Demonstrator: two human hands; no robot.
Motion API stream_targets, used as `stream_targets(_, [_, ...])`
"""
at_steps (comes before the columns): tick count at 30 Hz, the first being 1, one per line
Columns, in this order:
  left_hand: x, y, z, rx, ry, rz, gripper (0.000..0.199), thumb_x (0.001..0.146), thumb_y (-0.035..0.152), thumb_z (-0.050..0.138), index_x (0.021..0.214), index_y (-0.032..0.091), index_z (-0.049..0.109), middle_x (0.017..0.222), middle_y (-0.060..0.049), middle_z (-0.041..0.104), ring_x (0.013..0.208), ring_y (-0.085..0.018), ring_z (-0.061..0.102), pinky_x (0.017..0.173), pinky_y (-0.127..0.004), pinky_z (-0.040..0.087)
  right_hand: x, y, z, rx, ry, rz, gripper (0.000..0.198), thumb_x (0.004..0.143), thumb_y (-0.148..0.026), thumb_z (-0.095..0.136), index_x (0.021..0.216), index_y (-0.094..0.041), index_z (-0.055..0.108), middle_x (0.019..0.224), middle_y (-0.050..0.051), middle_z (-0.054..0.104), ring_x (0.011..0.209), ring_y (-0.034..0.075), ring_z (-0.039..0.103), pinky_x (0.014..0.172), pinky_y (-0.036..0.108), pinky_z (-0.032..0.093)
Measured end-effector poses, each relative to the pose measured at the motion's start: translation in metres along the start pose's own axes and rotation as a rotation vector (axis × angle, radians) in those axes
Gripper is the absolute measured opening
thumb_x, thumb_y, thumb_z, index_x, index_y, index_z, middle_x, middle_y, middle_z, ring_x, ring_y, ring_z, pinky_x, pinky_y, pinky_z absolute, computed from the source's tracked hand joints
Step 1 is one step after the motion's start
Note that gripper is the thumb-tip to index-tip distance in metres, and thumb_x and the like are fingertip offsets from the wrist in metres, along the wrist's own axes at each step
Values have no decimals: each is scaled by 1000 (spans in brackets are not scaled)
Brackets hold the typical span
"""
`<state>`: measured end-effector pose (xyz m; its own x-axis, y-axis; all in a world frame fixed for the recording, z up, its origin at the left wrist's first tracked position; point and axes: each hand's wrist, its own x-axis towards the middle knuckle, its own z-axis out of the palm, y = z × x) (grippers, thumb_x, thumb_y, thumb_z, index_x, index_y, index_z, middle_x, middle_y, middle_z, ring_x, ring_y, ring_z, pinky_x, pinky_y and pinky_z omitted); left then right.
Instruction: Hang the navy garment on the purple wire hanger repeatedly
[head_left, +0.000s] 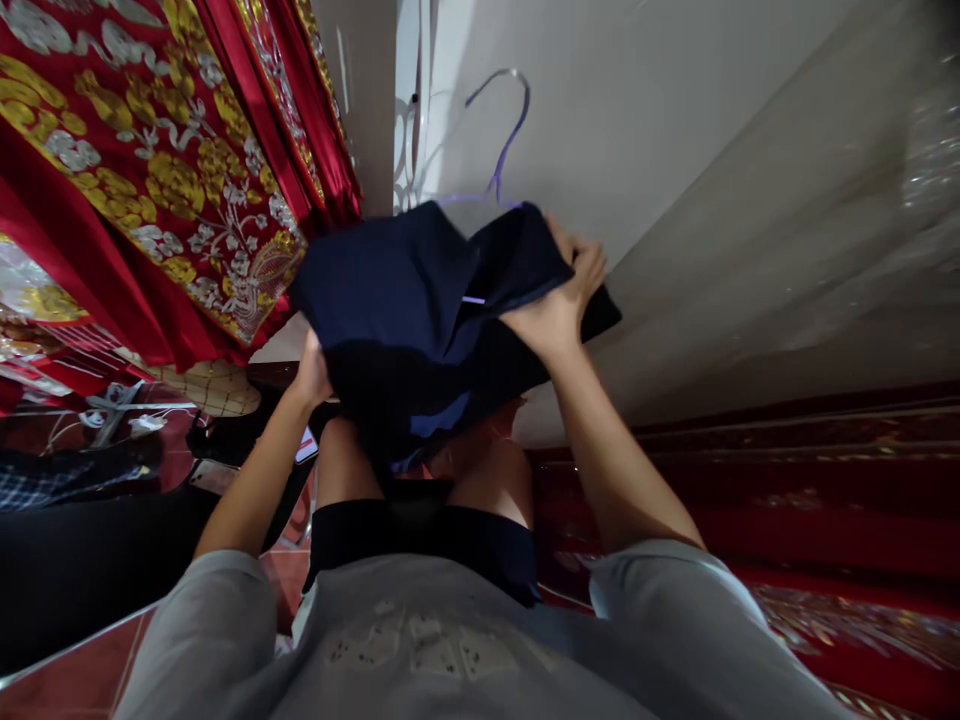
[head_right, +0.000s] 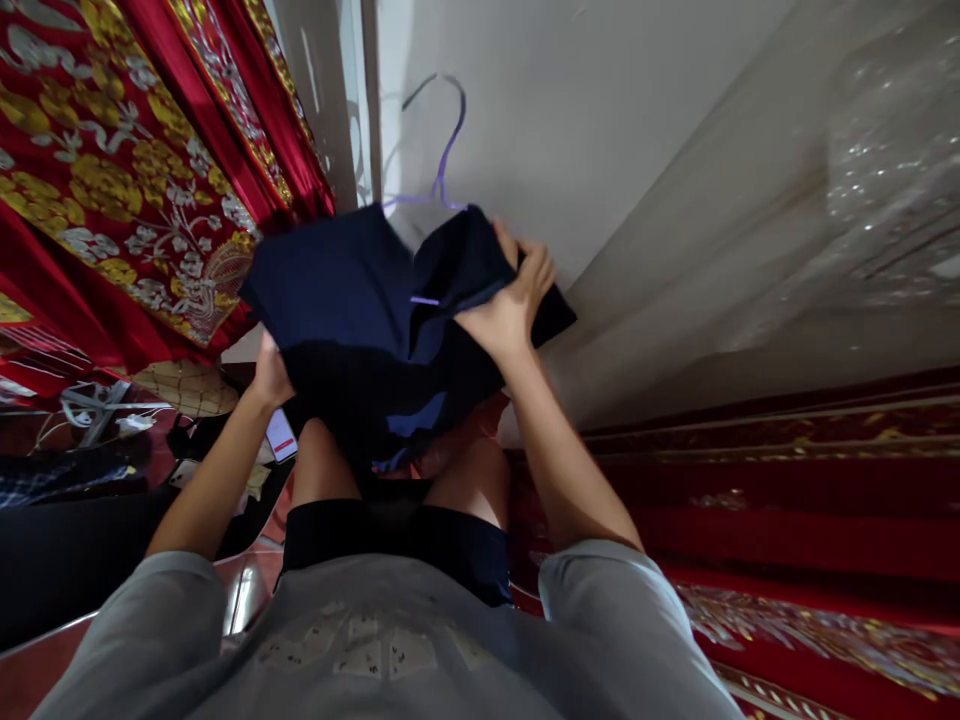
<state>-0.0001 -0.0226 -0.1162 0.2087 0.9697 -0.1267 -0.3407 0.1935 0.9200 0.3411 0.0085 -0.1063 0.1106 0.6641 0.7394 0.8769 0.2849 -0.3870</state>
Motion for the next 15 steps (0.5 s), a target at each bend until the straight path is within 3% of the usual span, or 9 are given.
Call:
stream_targets(3, [1, -30, -6, -49, 102, 138, 72, 87, 80, 50, 121, 19, 67, 134, -14, 69, 140, -30, 55, 120, -50, 42, 39, -7, -1, 57, -12, -33, 79, 89, -47, 64, 155, -12, 37, 137, 22, 39, 137, 44, 35, 117, 68, 23])
stream_targets(6, [1, -48, 3, 64, 218, 279, 58, 84, 59, 73, 126, 20, 65, 137, -12, 67, 143, -26, 53, 123, -45, 39, 60, -27, 1, 156, -110, -131, 84, 85, -48, 70, 155, -16, 37, 140, 20, 37, 140, 48, 33, 117, 72, 21])
stream_targets(10, [-10, -60, 21, 103, 281, 313, 55, 79, 45, 83, 124, 17, 67, 130, -11, 71, 133, -27, 62, 120, -43, 42, 47, -45, -6, 180, -222, -195, 92, 81, -49, 74, 157, -18, 34, 146, 19, 36, 142, 48, 32, 118, 73, 20])
stream_targets(15, [-33, -90, 36, -79, 363, 154, 54, 74, 34, 87, 122, 17, 68, 125, -10, 74, 125, -28, 67, 116, -43, 48, 12, -45, -20, 340, -242, -263, 82, 80, -57, 71, 150, -25, 44, 152, 14, 39, 148, 43, 30, 122, 66, 23])
